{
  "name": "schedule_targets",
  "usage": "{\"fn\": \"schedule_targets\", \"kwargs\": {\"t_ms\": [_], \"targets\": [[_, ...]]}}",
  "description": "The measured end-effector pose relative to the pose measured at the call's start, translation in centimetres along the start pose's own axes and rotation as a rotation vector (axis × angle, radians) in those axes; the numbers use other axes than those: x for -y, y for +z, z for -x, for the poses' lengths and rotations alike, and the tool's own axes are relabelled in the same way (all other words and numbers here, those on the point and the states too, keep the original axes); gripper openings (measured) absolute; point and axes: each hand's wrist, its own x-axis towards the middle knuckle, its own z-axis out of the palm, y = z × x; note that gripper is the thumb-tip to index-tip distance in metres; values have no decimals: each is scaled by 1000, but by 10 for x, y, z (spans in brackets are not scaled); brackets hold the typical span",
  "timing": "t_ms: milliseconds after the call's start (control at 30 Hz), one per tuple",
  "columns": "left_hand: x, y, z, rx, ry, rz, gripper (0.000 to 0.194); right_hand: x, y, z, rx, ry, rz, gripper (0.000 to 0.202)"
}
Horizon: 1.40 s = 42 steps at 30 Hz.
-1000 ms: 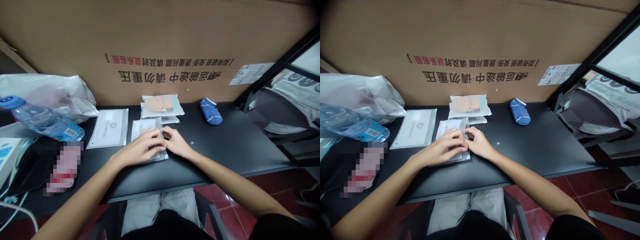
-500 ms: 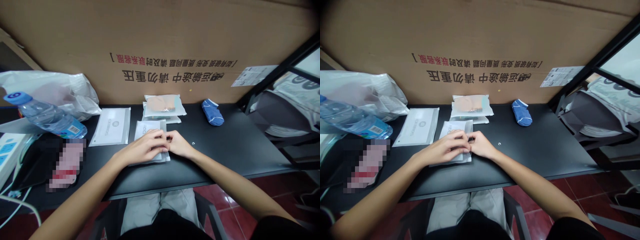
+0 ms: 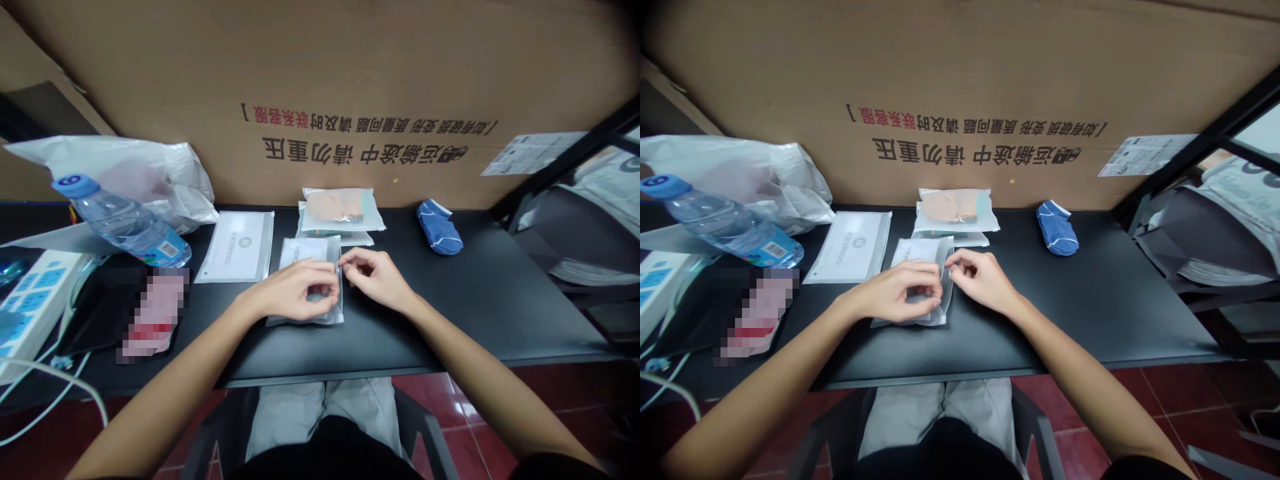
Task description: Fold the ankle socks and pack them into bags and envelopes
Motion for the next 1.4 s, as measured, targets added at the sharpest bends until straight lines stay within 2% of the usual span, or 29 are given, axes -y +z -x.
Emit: {"fn": "schedule_targets", "kwargs": {"t_ms": [133, 333, 400, 467, 533, 667, 800, 867, 967, 1067, 1200, 1300, 1400], "targets": [[0, 1, -1, 33, 13, -25, 18, -1, -2, 0, -85, -60, 69, 14], [-3, 13, -1, 150, 41, -16, 28, 1, 3, 2, -316, -164, 169, 14], [-5, 15, -1, 144, 41, -22, 33, 1, 3, 1, -253, -253, 221, 14], [-6, 16, -1, 142, 26, -36, 42, 1, 4, 1, -102, -340, 243, 17], [-6, 14, -1, 152, 13, -44, 48, 1, 3, 0, 21, -357, 257, 23], [-3, 3, 3, 188, 8, 27, 45, 1, -4, -2, 57, -167, 434, 22], [2, -10, 9, 262, -46, 67, 68, 1, -10, -4, 63, 16, 633, 35], [4, -11, 10, 274, -64, 38, 65, -1, -10, -5, 48, 23, 683, 36], [3, -6, 8, 284, -53, -10, 59, -7, -8, -7, -37, -55, 674, 32], [-2, 2, 4, 280, -34, -23, 47, -12, -6, -7, -146, -155, 579, 27], [-6, 8, 1, 259, -9, 96, 24, -15, -6, -8, -239, -253, 429, 25], [-5, 6, 1, 159, 43, 226, 10, -14, -6, -9, -290, -333, 325, 25], [-1, -2, 2, -31, 95, 282, 8, -8, -6, -7, -310, -417, 227, 24]]}}
